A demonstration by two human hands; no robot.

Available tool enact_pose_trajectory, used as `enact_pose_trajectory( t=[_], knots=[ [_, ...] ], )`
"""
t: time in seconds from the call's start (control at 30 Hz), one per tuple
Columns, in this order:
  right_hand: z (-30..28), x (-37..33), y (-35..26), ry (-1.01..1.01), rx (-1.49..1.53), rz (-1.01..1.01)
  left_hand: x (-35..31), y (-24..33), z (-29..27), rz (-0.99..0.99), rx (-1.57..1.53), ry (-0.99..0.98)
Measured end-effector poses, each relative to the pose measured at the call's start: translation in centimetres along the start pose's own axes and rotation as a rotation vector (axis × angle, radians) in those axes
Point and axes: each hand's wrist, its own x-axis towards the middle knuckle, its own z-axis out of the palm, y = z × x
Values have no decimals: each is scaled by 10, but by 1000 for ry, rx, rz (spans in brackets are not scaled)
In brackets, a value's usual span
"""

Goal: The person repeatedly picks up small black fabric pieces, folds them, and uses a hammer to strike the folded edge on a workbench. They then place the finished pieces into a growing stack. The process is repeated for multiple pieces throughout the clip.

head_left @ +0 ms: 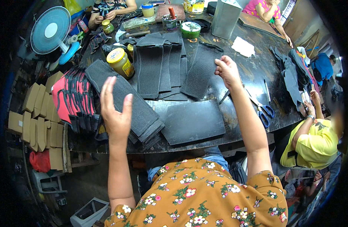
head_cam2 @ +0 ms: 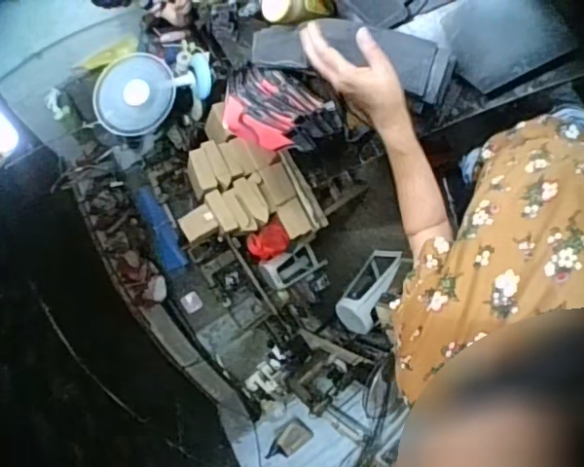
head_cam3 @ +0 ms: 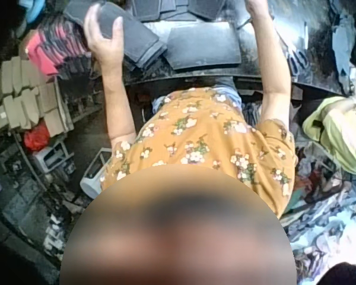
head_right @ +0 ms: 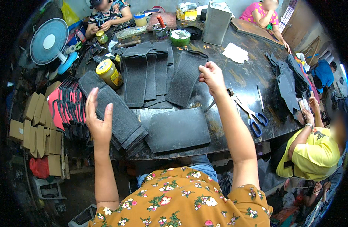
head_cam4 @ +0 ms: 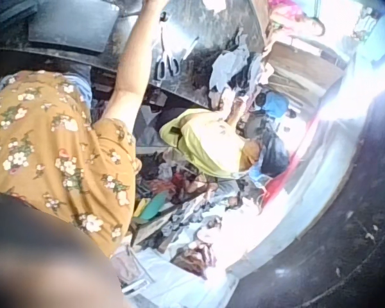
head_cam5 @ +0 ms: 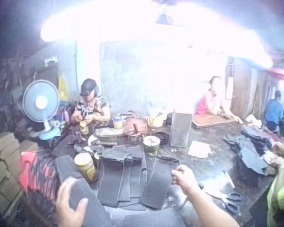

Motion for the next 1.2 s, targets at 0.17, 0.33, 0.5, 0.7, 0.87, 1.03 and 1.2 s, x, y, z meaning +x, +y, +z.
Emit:
enact_pose_trajectory(
  t=[0.17, 0.33, 0.5, 0.7, 0.87, 1.03, 1.2],
  knots=[
    [4, -115, -57, -166, -47, 85, -25, 70, 59, -364, -853, -362],
    [16, -195, -56, -329, -128, 168, -46, 100, 107, -696, -1312, -597],
    [25, -206, -49, -269, 345, 286, -61, 106, 106, -557, -1194, -523],
    [46, -203, -44, -228, 333, 368, -60, 103, 85, -612, -1208, -633],
    [40, -207, -48, -291, 256, 335, -55, 103, 83, -581, -1237, -696],
    [31, -210, -49, -285, 248, 330, -56, 103, 90, -637, -1212, -719],
    [32, -211, -41, -277, 236, 290, -62, 103, 90, -621, -1292, -694]
  ],
)
